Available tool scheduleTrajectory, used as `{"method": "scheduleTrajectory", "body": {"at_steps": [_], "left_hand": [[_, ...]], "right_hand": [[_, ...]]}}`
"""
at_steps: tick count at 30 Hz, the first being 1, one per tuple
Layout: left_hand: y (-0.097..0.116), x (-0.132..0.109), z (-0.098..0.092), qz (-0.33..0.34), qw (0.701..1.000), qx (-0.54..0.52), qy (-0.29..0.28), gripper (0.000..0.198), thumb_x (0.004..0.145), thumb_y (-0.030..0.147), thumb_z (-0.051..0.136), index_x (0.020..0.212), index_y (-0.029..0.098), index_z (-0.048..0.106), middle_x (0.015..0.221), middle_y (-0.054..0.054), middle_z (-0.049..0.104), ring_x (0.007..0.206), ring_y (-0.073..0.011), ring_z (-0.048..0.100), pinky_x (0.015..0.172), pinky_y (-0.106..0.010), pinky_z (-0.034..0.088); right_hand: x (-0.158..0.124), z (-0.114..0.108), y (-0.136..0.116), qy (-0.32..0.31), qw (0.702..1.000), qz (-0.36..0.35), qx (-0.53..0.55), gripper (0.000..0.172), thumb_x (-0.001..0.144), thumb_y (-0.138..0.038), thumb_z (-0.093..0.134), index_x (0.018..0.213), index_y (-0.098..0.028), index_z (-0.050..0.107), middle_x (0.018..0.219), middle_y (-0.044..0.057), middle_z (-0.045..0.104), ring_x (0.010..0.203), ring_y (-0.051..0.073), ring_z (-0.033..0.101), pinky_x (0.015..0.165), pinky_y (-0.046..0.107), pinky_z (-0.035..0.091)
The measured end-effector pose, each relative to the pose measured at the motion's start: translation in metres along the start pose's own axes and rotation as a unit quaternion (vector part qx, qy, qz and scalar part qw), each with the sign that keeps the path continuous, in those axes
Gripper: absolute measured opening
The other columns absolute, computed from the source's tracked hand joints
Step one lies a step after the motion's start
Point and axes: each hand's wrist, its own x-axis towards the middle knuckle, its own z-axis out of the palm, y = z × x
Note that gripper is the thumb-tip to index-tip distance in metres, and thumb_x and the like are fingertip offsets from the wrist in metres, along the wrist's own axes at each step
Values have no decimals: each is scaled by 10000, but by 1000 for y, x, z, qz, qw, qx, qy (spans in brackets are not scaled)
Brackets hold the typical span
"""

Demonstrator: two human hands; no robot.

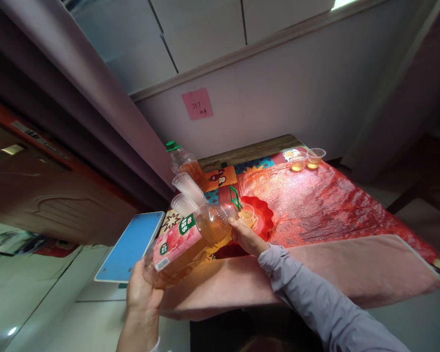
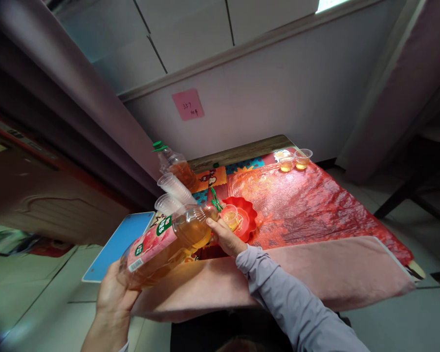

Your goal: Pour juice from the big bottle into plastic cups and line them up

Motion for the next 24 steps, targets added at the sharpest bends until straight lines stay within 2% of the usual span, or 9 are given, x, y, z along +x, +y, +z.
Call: {"method": "scheduleTrajectory", "body": {"at_steps": [2,4,10,14,16,19,22,24], "left_hand": [[-1,1,-1,9,1000,4,2,449,945,208,568,1334,147,785,972,-105,867,1048,-326,823,937,-461,675],[-2,1,-1,13,1000,7,-1,448,932,202,571,1320,158,791,987,-104,869,1090,-339,816,937,-469,677],[-2,4,-2,1,1000,-17,-12,453,954,203,534,1329,149,783,932,-80,865,829,-258,827,762,-355,688],[-4,8,-4,13,999,-20,-22,435,965,193,520,1301,129,789,958,-76,868,788,-223,816,756,-314,677],[-6,11,-6,12,999,-19,-26,401,966,209,534,1253,137,804,986,-76,871,840,-229,824,818,-332,680],[-12,17,-10,6,999,-25,-29,384,973,247,531,1213,161,818,1032,-79,873,1026,-274,827,974,-420,662],[-23,27,-14,1,998,-39,-49,415,988,282,513,1265,183,805,1099,-90,870,1230,-323,774,1063,-509,624],[-32,35,-16,-4,996,-53,-72,419,990,302,527,1289,182,794,1158,-108,862,1287,-331,748,1061,-511,622]], "right_hand": [[0,0,-1,-27,999,17,17,709,882,-747,776,1448,-332,675,1353,67,777,1273,321,747,1023,492,665],[0,-1,-1,-34,999,24,19,730,877,-754,776,1468,-344,654,1394,59,760,1295,316,735,1042,492,657],[-1,0,-2,-33,999,12,31,706,891,-716,791,1456,-312,664,1413,68,752,1311,313,728,1080,472,634],[-2,0,-2,-31,999,15,28,698,894,-724,785,1455,-326,664,1435,66,747,1328,324,723,1063,465,644],[-2,0,-2,-24,999,15,23,703,884,-728,790,1449,-328,666,1396,69,763,1312,327,727,1044,469,655],[-2,3,-6,-14,1000,4,3,682,886,-723,787,1432,-329,679,1350,65,774,1298,327,726,1069,492,648],[-1,7,-12,-9,999,-31,-37,583,920,-686,764,1390,-346,717,1392,46,756,1375,330,678,1189,526,573],[-1,10,-14,-4,995,-62,-77,535,944,-652,758,1382,-347,728,1461,36,725,1451,324,619,1277,526,484]]}}
